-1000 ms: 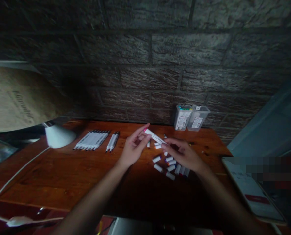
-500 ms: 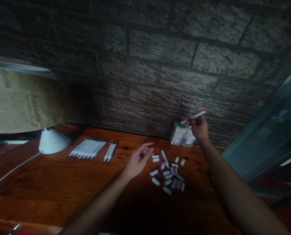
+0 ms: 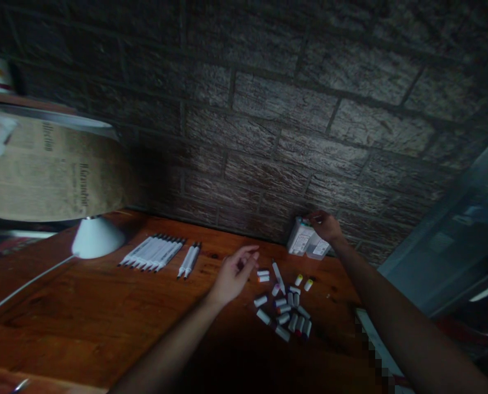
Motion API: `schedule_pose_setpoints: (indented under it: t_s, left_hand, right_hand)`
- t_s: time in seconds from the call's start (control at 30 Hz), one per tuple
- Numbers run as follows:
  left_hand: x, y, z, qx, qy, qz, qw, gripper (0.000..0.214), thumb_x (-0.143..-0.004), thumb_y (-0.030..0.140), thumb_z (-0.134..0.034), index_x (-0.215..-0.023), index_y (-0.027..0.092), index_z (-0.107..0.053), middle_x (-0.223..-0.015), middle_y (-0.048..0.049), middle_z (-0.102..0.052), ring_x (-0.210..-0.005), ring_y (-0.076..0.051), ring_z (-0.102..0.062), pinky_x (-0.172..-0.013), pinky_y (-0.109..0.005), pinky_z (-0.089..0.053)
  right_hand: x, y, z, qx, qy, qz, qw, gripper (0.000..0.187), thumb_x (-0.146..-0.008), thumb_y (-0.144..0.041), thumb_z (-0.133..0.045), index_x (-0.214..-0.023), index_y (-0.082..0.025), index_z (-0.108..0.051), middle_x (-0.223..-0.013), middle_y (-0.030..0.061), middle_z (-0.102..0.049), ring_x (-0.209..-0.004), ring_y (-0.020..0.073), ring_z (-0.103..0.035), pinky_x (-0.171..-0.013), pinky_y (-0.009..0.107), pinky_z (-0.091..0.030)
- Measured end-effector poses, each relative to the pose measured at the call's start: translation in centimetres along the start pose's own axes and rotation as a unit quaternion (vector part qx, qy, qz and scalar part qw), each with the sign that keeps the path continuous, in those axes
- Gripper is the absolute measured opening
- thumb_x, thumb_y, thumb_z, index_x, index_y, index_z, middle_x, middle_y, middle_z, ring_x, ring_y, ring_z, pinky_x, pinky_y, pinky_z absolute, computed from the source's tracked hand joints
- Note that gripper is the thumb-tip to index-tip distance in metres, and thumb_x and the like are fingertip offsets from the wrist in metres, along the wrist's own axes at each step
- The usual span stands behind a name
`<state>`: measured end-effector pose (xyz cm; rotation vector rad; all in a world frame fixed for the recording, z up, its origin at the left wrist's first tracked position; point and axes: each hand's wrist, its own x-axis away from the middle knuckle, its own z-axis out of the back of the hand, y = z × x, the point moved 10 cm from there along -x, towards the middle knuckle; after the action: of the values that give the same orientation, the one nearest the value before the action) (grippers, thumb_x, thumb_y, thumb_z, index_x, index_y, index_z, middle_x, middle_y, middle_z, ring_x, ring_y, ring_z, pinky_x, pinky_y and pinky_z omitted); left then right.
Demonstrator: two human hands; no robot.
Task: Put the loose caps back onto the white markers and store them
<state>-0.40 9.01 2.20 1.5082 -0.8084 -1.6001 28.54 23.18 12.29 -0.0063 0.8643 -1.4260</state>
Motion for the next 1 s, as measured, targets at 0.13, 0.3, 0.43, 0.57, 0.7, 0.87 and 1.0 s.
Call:
schedule_pose_setpoints:
  t_s: [0.13,0.3,0.43,0.57,0.7,0.87,1.0]
  left_hand:
    - [-0.2,0.1,0.6,-0.035,0.014,-0.005,0.999,0.033,-0.092,0.039,-0.055,-0.115,0.016,-0.064,-0.074,-0.0011,-0.07,-0.066,-0.013,-0.061,-0.065,-0.023,-0.046]
    - [-0.9,0.0,2.7,-0.138,0.051,-0.018,0.989,0.03,-0.091,0.039,-0.056,-0.109,0.017,-0.066,-0.078,-0.0021,-0.07,-0.069,-0.015,-0.064,-0.065,-0.024,-0.047]
    - [-1.1,-0.5,3.4,-0.25,0.042,-0.023,0.967,0.027,-0.092,0.037,-0.053,-0.102,0.017,-0.067,-0.087,-0.0042,-0.074,-0.076,-0.016,-0.068,-0.071,-0.025,-0.049]
    - [-1.0,-1.4,1.9,-0.319,-0.015,-0.006,0.947,0.026,-0.091,0.039,-0.055,-0.101,0.019,-0.068,-0.088,-0.0023,-0.075,-0.074,-0.016,-0.068,-0.07,-0.025,-0.05]
    - [-1.0,-1.9,2.2,-0.396,-0.019,0.024,0.918,0.031,-0.093,0.042,-0.051,-0.109,0.02,-0.067,-0.099,-0.0039,-0.075,-0.086,-0.018,-0.069,-0.078,-0.026,-0.051]
    - [-1.3,-2.3,8.5,-0.538,0.052,0.123,0.832,0.034,-0.093,0.031,-0.046,-0.114,0.013,-0.066,-0.115,-0.0172,-0.07,-0.11,-0.03,-0.063,-0.097,-0.038,-0.045]
    - [-0.8,-3.6,12.7,-0.605,0.054,0.221,0.763,0.033,-0.088,0.029,-0.05,-0.105,0.008,-0.07,-0.107,-0.0262,-0.069,-0.108,-0.039,-0.063,-0.086,-0.045,-0.049]
  right_hand:
    - [1.7,-0.4,1.2,-0.043,0.042,0.009,0.998,0.018,-0.081,-0.03,-0.059,-0.087,-0.019,-0.072,-0.083,0.0098,-0.076,-0.077,0.0229,-0.071,-0.071,0.03,-0.047]
    - [8.5,-1.1,-0.3,-0.141,0.074,0.032,0.987,0.037,-0.092,-0.044,-0.044,-0.096,-0.014,-0.066,-0.082,0.0107,-0.074,-0.068,0.0192,-0.069,-0.06,0.026,-0.049]
    - [13.9,-1.0,-2.1,-0.182,0.082,0.032,0.979,0.041,-0.094,-0.048,-0.044,-0.084,-0.015,-0.066,-0.068,0.0062,-0.069,-0.06,0.0167,-0.062,-0.057,0.025,-0.044]
    - [15.7,-0.9,-2.9,-0.199,0.058,0.042,0.977,0.041,-0.092,-0.047,-0.051,-0.069,-0.016,-0.064,-0.059,0.0013,-0.062,-0.053,0.0128,-0.054,-0.054,0.023,-0.037]
    - [15.4,-0.4,-2.5,-0.209,0.063,0.03,0.975,0.04,-0.092,-0.047,-0.051,-0.071,-0.016,-0.065,-0.059,0.0009,-0.061,-0.052,0.0125,-0.053,-0.053,0.023,-0.035]
    - [15.5,-1.0,-2.0,-0.224,0.057,0.022,0.973,0.042,-0.091,-0.048,-0.051,-0.066,-0.017,-0.063,-0.054,-0.0007,-0.058,-0.05,0.0118,-0.051,-0.052,0.023,-0.035]
    - [15.7,-1.7,-1.6,-0.213,0.054,0.03,0.975,0.042,-0.092,-0.049,-0.05,-0.065,-0.018,-0.063,-0.054,-0.0002,-0.059,-0.051,0.0124,-0.053,-0.053,0.022,-0.036]
